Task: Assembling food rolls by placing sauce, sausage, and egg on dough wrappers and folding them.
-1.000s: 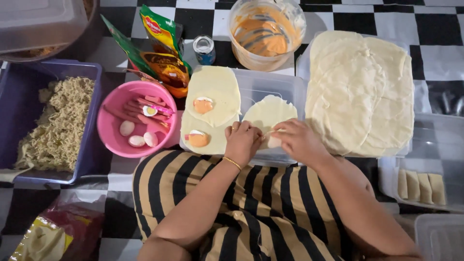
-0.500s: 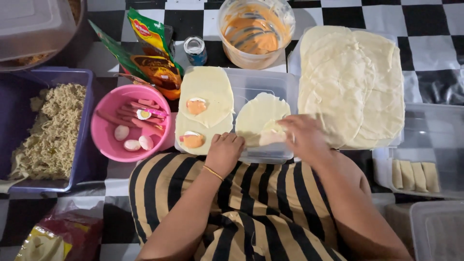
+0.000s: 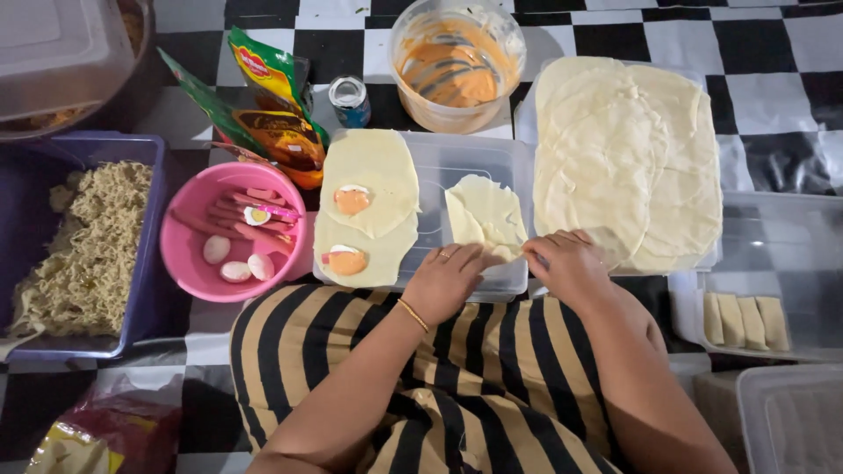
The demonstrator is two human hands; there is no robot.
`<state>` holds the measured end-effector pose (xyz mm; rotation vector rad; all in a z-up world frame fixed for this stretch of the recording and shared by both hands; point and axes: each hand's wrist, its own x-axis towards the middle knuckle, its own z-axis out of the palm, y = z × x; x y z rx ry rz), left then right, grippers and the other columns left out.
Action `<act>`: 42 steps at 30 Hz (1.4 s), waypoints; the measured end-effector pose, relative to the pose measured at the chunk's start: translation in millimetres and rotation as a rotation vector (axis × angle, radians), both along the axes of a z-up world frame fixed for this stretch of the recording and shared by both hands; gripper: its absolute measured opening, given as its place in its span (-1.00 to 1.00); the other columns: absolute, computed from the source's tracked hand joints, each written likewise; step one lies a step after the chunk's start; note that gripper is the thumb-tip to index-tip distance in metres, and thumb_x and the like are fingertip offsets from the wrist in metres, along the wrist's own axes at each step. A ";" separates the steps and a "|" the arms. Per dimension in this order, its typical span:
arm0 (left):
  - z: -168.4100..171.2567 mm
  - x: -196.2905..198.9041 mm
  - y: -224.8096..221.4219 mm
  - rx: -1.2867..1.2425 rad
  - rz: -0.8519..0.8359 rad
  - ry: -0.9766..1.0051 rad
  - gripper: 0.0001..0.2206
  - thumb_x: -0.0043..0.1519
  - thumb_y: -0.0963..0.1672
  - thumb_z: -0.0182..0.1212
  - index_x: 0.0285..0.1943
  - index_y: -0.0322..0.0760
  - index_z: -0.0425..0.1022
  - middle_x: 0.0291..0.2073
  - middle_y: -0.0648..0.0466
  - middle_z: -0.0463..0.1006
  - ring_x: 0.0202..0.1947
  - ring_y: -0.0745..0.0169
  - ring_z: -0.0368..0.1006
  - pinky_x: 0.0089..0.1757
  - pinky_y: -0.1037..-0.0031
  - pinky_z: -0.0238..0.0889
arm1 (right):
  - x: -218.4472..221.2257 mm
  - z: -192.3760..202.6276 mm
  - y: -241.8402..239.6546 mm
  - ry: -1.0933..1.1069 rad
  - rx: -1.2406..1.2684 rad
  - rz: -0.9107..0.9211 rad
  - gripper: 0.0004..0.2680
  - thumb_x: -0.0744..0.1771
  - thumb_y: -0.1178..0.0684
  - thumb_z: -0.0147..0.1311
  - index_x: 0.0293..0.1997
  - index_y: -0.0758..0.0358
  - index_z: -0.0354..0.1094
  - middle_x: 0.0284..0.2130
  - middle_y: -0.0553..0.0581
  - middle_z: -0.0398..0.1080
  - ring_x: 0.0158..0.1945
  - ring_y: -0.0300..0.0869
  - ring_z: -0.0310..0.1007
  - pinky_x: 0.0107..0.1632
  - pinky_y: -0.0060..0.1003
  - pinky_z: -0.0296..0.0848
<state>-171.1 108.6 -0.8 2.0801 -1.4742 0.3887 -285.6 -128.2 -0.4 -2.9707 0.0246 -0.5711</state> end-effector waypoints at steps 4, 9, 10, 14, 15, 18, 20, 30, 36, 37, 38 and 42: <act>-10.9 -0.4 -0.1 0.098 0.041 0.127 -0.62 0.21 0.00 0.27 0.19 -0.05 0.44 0.11 0.13 0.51 0.17 0.07 0.38 0.03 0.27 0.23 | 15.6 23.2 25.2 -0.193 0.002 0.116 -0.94 0.30 0.09 0.19 -0.22 -0.02 0.51 -0.31 -0.11 0.53 -0.20 -0.20 0.54 -0.11 -0.30 0.44; -29.2 0.0 -1.5 0.150 0.149 0.260 -0.47 0.16 0.05 0.32 0.33 0.04 0.36 0.16 0.19 0.44 0.23 0.06 0.26 0.10 0.22 0.11 | 20.1 43.7 42.1 -0.186 0.006 0.255 -0.94 0.33 0.15 0.13 -0.19 0.08 0.49 -0.23 -0.01 0.55 -0.06 -0.11 0.56 -0.03 -0.26 0.45; -28.2 1.1 -0.8 0.155 0.152 0.288 -0.46 0.14 0.06 0.33 0.33 0.05 0.36 0.16 0.20 0.44 0.23 0.07 0.24 0.12 0.20 0.07 | 20.3 45.7 42.1 -0.152 0.020 0.277 -0.94 0.33 0.17 0.12 -0.18 0.12 0.49 -0.23 0.03 0.55 -0.03 -0.08 0.55 -0.01 -0.24 0.46; -30.4 3.3 -0.7 0.179 0.157 0.298 -0.41 0.11 0.08 0.36 0.34 0.07 0.34 0.17 0.24 0.43 0.25 0.09 0.22 0.15 0.17 0.01 | 19.7 47.5 39.6 -0.058 0.070 0.327 -0.95 0.34 0.18 0.13 -0.18 0.21 0.48 -0.19 0.10 0.55 0.06 0.01 0.53 0.04 -0.15 0.48; -28.2 3.5 -0.7 0.178 0.157 0.298 -0.41 0.11 0.08 0.36 0.34 0.07 0.34 0.17 0.24 0.43 0.25 0.09 0.22 0.15 0.17 0.01 | 19.2 44.6 38.9 -0.058 0.070 0.328 -0.95 0.34 0.18 0.13 -0.18 0.21 0.48 -0.19 0.10 0.55 0.06 0.01 0.53 0.04 -0.15 0.48; -27.4 4.1 -2.3 0.258 0.151 0.328 -0.43 0.11 0.06 0.36 0.32 0.04 0.36 0.19 0.23 0.41 0.28 0.06 0.18 0.18 0.13 -0.05 | 17.9 34.8 35.8 -0.020 0.096 0.313 -0.96 0.34 0.16 0.12 -0.19 0.14 0.46 -0.09 0.05 0.51 0.12 0.00 0.50 0.04 -0.13 0.49; -34.2 4.5 -5.3 0.218 0.155 0.303 -0.52 0.11 0.03 0.35 0.25 0.11 0.43 0.14 0.28 0.39 0.25 0.05 0.19 0.19 0.12 -0.05 | 18.7 27.3 32.1 0.117 0.189 0.259 -0.91 0.35 0.08 0.10 -0.08 0.06 0.46 -0.05 -0.02 0.50 0.17 -0.08 0.47 0.09 -0.18 0.46; -51.3 22.8 -15.5 0.162 0.166 0.235 -0.69 0.22 0.12 0.22 0.09 0.17 0.53 -0.03 0.29 0.46 0.12 0.14 0.31 0.11 0.19 0.04 | 23.5 13.9 23.3 0.187 0.353 0.222 -0.79 0.32 0.14 0.18 0.06 0.12 0.41 -0.07 0.01 0.40 0.09 -0.06 0.43 0.10 -0.17 0.46; -25.3 35.0 -17.3 0.158 0.104 0.271 -0.61 0.16 0.20 0.21 -0.01 0.10 0.49 -0.03 0.25 0.53 0.12 0.13 0.30 0.14 0.07 0.00 | 50.9 10.5 -1.6 -0.012 0.316 0.232 -0.83 0.32 0.04 0.14 0.00 0.06 0.46 -0.11 -0.04 0.50 -0.02 -0.07 0.48 0.00 -0.13 0.45; -13.0 31.7 -17.4 0.181 0.080 0.280 -0.55 0.19 0.23 0.11 0.06 0.07 0.47 0.06 0.24 0.50 0.17 0.13 0.26 0.16 0.06 -0.02 | 57.4 8.3 -8.7 -0.039 0.206 0.171 -0.88 0.35 0.03 0.11 -0.05 0.02 0.49 -0.11 -0.11 0.49 -0.02 -0.14 0.46 -0.02 -0.21 0.41; -0.9 27.7 -16.4 0.207 0.057 0.289 -0.48 0.21 0.26 0.01 0.14 0.05 0.46 0.15 0.23 0.47 0.22 0.13 0.22 0.18 0.06 -0.05 | 63.5 5.5 -14.8 -0.064 0.099 0.110 -0.91 0.39 0.02 0.08 -0.10 -0.01 0.52 -0.11 -0.19 0.49 -0.02 -0.21 0.43 -0.05 -0.29 0.36; -11.1 20.1 -24.1 0.255 -0.020 0.146 -0.46 0.18 0.20 0.14 0.29 0.08 0.38 0.34 0.25 0.34 0.35 0.06 0.12 0.21 0.00 -0.06 | 82.9 12.5 -13.9 -0.078 0.091 0.228 -0.96 0.34 0.12 0.18 -0.24 0.07 0.54 -0.16 -0.05 0.54 -0.02 -0.07 0.47 -0.08 -0.16 0.41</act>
